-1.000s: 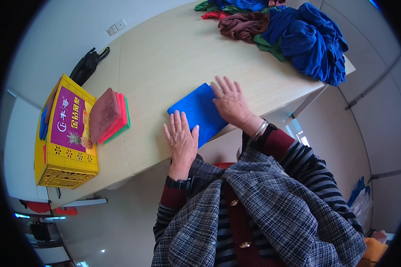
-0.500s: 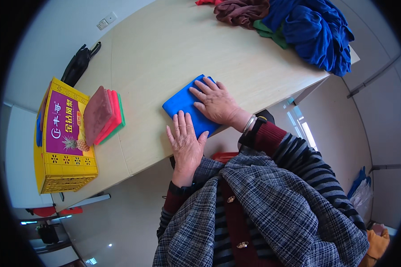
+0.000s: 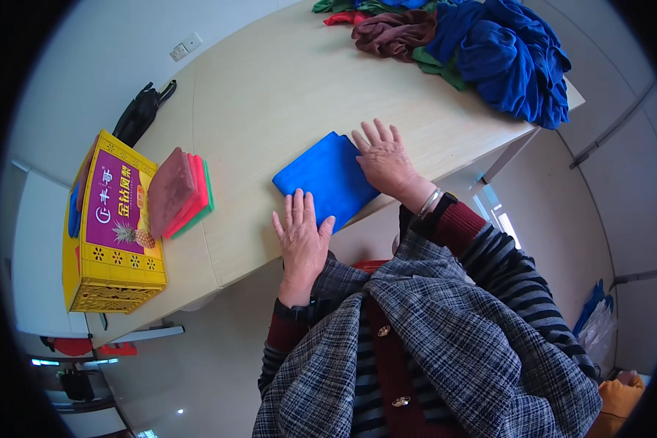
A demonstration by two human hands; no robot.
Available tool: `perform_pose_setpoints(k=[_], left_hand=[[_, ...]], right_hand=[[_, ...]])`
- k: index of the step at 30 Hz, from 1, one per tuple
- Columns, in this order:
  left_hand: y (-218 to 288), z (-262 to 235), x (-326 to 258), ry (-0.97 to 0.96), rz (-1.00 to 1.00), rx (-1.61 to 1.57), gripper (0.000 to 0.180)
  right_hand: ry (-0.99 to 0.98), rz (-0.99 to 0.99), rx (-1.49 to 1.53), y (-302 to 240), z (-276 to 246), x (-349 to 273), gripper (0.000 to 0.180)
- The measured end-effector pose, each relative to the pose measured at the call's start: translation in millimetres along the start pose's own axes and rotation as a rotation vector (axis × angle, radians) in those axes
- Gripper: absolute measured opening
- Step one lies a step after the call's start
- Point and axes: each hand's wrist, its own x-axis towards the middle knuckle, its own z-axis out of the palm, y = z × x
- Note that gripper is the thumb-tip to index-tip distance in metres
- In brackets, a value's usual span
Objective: Folding a blue piece of cloth on a workbench.
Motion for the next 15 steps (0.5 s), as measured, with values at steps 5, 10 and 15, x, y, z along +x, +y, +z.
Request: perform_pose_setpoints(k=[5,10,15], left_hand=[[-15,-1,24,0.056,-0.033,0.023,0.074],[-20,8,37,0.014,-0.013,0.071,0.074],[-21,9,38,0.002,-0.013,0.051,0.078]], right_hand=[[-0.022,-0.167,0.184,-42,-19,18,0.053],[-0.14,-0.352,0.353,-57,3,28,0.051],[-0.122,-0.312,0.314,-48,10,29,0.05]])
